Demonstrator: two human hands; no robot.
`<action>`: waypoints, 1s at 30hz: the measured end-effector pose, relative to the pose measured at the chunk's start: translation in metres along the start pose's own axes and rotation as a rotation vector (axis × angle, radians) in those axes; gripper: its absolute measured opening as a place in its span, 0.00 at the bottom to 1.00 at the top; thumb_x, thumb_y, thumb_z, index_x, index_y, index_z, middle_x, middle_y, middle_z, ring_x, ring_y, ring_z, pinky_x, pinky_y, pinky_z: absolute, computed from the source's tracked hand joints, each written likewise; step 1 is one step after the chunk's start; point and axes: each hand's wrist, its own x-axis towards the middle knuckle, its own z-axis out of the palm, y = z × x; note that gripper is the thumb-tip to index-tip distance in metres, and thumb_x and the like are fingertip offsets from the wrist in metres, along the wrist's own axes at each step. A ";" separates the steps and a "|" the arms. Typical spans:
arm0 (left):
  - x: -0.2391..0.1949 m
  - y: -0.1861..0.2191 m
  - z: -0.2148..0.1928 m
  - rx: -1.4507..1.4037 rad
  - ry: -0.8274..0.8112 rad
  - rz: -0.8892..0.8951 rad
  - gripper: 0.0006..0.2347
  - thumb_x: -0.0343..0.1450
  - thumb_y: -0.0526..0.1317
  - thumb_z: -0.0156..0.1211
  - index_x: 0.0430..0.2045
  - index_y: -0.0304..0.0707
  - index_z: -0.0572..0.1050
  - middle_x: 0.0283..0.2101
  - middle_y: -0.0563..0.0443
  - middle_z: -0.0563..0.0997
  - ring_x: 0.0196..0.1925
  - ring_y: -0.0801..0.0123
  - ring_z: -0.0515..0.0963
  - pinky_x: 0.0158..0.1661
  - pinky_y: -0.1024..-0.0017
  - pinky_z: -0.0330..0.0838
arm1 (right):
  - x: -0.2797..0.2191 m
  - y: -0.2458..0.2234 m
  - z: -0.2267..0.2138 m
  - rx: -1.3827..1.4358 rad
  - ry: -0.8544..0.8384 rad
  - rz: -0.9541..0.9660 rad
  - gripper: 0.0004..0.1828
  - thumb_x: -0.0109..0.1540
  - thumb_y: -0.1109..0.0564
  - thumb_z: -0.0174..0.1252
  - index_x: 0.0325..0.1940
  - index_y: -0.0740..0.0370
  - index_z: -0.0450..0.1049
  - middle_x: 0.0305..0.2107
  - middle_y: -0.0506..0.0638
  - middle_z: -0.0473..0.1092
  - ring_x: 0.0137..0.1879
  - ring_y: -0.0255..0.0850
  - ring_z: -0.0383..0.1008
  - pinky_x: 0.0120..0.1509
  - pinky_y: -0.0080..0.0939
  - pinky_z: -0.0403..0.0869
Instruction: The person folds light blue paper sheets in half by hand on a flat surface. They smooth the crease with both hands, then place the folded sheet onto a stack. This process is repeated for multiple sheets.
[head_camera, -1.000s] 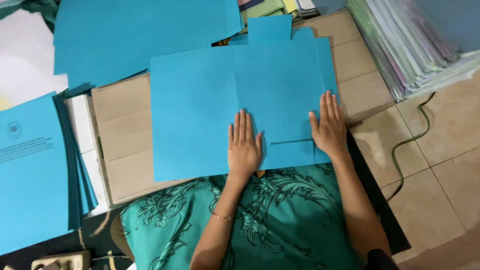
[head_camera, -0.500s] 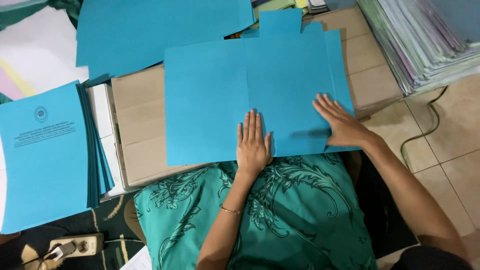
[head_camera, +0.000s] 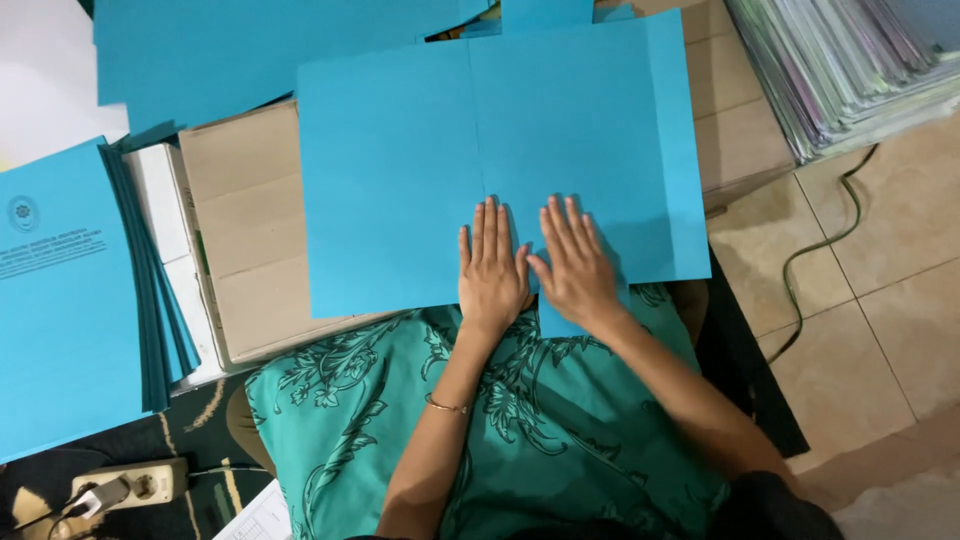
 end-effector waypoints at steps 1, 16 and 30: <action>-0.002 0.001 -0.002 -0.003 -0.004 0.000 0.26 0.82 0.49 0.34 0.74 0.33 0.51 0.78 0.38 0.47 0.81 0.55 0.45 0.75 0.52 0.36 | 0.000 -0.009 -0.001 -0.001 -0.004 0.003 0.36 0.73 0.42 0.48 0.78 0.70 0.57 0.75 0.67 0.52 0.80 0.64 0.48 0.80 0.65 0.52; 0.000 -0.001 -0.010 -0.002 -0.041 -0.007 0.26 0.82 0.50 0.33 0.74 0.35 0.50 0.79 0.41 0.46 0.81 0.57 0.43 0.75 0.53 0.34 | -0.014 0.079 -0.023 -0.048 0.053 0.235 0.36 0.73 0.43 0.51 0.78 0.69 0.60 0.73 0.66 0.57 0.78 0.64 0.55 0.76 0.68 0.55; -0.001 -0.003 -0.006 -0.013 0.027 0.013 0.26 0.82 0.50 0.35 0.74 0.34 0.52 0.78 0.41 0.48 0.81 0.56 0.45 0.75 0.53 0.34 | 0.014 0.144 -0.044 0.159 -0.264 0.639 0.42 0.76 0.32 0.31 0.83 0.65 0.44 0.78 0.65 0.40 0.83 0.60 0.37 0.84 0.67 0.40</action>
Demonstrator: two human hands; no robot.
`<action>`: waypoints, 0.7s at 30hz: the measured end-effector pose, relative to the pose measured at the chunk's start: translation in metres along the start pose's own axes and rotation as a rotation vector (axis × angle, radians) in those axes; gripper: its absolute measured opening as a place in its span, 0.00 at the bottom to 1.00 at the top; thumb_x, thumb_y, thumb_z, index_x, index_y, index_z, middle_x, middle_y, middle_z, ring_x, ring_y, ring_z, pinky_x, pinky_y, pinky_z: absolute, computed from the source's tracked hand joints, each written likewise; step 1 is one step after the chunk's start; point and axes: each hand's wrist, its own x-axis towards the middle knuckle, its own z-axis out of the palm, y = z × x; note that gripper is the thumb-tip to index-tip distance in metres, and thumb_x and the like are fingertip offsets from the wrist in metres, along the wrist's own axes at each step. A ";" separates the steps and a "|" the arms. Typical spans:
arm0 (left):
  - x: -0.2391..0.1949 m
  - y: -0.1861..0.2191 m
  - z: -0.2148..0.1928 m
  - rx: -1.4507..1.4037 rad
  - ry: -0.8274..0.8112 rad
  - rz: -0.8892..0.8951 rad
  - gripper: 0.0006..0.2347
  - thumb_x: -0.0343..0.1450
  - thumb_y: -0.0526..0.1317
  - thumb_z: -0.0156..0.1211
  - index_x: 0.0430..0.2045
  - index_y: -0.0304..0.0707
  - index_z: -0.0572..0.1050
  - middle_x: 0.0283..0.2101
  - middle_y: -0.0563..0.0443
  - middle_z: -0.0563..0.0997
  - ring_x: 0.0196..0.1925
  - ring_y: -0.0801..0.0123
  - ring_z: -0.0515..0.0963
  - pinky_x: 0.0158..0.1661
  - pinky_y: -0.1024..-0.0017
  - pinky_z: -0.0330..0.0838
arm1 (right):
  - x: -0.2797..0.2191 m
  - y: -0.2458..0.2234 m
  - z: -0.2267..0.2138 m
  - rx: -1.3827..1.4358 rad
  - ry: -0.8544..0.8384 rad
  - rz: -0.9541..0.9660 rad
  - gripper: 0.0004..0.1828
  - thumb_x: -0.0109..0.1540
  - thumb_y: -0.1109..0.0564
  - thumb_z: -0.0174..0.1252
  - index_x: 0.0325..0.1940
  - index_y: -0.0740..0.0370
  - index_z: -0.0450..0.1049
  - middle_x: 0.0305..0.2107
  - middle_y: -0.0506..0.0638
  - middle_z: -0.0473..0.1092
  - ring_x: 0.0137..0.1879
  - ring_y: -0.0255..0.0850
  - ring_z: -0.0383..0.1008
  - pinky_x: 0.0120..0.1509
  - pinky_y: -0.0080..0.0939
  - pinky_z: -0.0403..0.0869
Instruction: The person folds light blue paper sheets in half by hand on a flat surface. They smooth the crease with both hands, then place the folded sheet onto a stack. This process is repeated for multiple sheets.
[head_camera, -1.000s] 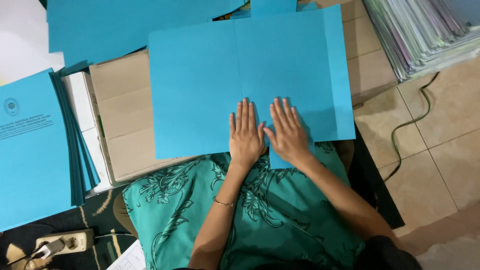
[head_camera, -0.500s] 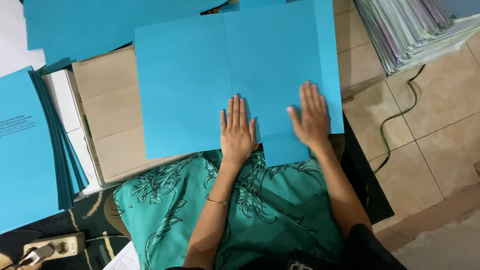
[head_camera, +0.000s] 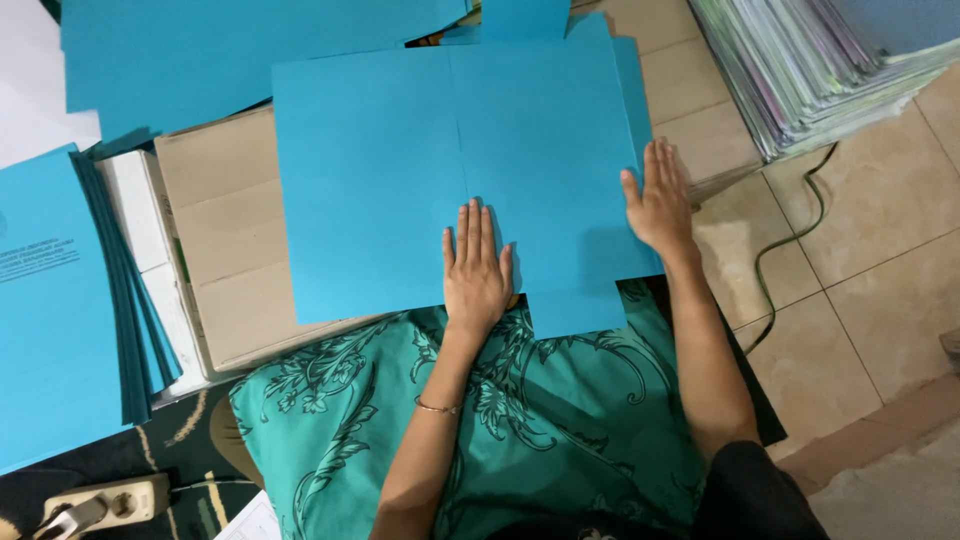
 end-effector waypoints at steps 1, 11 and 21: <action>-0.003 0.002 -0.003 0.002 0.000 -0.003 0.26 0.82 0.50 0.35 0.74 0.34 0.52 0.78 0.41 0.48 0.81 0.56 0.45 0.75 0.53 0.34 | -0.009 0.003 0.000 0.001 -0.002 -0.003 0.42 0.76 0.32 0.31 0.83 0.65 0.44 0.78 0.65 0.40 0.83 0.60 0.37 0.84 0.67 0.40; 0.000 -0.001 -0.007 -0.031 0.008 0.000 0.26 0.81 0.50 0.35 0.73 0.35 0.53 0.78 0.41 0.50 0.80 0.56 0.47 0.74 0.53 0.36 | -0.056 0.048 0.002 0.049 0.342 0.089 0.23 0.75 0.45 0.55 0.63 0.67 0.72 0.47 0.66 0.72 0.55 0.66 0.73 0.56 0.65 0.72; -0.001 -0.004 -0.018 -0.030 0.083 0.062 0.27 0.81 0.50 0.39 0.72 0.29 0.52 0.77 0.38 0.50 0.80 0.54 0.48 0.75 0.50 0.44 | -0.095 -0.031 -0.086 0.474 0.467 -0.079 0.21 0.78 0.47 0.54 0.58 0.71 0.67 0.49 0.62 0.72 0.57 0.50 0.76 0.54 0.41 0.72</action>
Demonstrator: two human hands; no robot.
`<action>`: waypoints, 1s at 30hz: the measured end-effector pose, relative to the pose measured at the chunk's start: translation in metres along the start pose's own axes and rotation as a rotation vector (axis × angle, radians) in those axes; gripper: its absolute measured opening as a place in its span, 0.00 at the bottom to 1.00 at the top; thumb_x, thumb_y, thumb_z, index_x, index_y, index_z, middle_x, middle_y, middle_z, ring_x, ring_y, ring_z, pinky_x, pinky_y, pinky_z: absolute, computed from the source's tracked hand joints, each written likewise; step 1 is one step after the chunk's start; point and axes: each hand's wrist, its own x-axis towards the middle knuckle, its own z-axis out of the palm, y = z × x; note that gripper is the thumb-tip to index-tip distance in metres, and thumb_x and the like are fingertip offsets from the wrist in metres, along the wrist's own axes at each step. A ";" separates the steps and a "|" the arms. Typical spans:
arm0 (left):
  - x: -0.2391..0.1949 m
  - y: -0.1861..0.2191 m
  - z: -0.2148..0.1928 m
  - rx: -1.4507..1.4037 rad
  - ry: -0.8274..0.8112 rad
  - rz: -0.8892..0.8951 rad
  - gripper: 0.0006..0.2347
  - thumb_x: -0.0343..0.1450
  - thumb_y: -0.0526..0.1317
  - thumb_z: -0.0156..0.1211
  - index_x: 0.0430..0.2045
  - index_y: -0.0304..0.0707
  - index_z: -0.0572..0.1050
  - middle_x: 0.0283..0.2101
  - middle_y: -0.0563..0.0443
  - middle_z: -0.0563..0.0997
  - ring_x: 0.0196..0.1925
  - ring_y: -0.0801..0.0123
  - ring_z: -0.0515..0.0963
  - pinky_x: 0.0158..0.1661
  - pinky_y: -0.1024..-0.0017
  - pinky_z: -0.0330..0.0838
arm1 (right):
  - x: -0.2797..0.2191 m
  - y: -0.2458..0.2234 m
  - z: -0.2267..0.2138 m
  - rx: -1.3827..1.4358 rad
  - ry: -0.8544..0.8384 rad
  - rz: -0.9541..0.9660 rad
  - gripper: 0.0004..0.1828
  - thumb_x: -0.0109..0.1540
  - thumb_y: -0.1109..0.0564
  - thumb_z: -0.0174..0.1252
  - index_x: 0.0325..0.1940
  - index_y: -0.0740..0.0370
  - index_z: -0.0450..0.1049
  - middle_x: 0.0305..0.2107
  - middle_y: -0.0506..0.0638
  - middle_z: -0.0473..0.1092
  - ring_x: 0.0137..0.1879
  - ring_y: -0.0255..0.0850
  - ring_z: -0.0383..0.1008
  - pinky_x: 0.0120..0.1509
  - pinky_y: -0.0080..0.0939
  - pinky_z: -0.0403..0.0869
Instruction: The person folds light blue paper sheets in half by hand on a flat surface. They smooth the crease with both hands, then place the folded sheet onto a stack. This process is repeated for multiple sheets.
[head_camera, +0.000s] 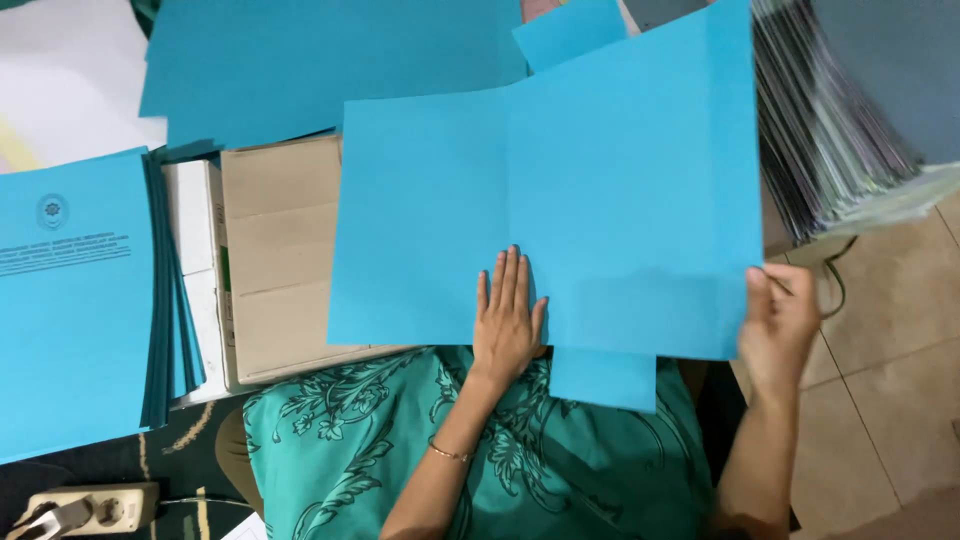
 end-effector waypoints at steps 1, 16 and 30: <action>0.002 -0.001 -0.003 0.004 0.007 -0.004 0.27 0.81 0.50 0.39 0.72 0.29 0.52 0.77 0.38 0.50 0.80 0.54 0.48 0.75 0.50 0.44 | 0.002 0.000 0.001 0.004 -0.002 -0.007 0.21 0.78 0.47 0.54 0.58 0.71 0.67 0.49 0.62 0.72 0.57 0.50 0.76 0.54 0.41 0.72; 0.085 -0.119 -0.074 -0.205 -0.170 -0.126 0.21 0.78 0.43 0.46 0.69 0.43 0.64 0.73 0.43 0.64 0.75 0.46 0.58 0.66 0.31 0.47 | 0.158 0.036 0.224 0.432 -0.049 0.245 0.13 0.72 0.50 0.61 0.58 0.55 0.73 0.34 0.43 0.70 0.40 0.29 0.68 0.46 0.30 0.69; 0.201 -0.220 0.003 -0.119 -0.083 -0.207 0.25 0.79 0.51 0.45 0.69 0.36 0.63 0.76 0.28 0.48 0.77 0.37 0.52 0.66 0.40 0.61 | 0.242 -0.031 0.358 0.759 -0.421 0.433 0.47 0.74 0.48 0.62 0.83 0.64 0.37 0.76 0.72 0.41 0.80 0.68 0.46 0.71 0.72 0.71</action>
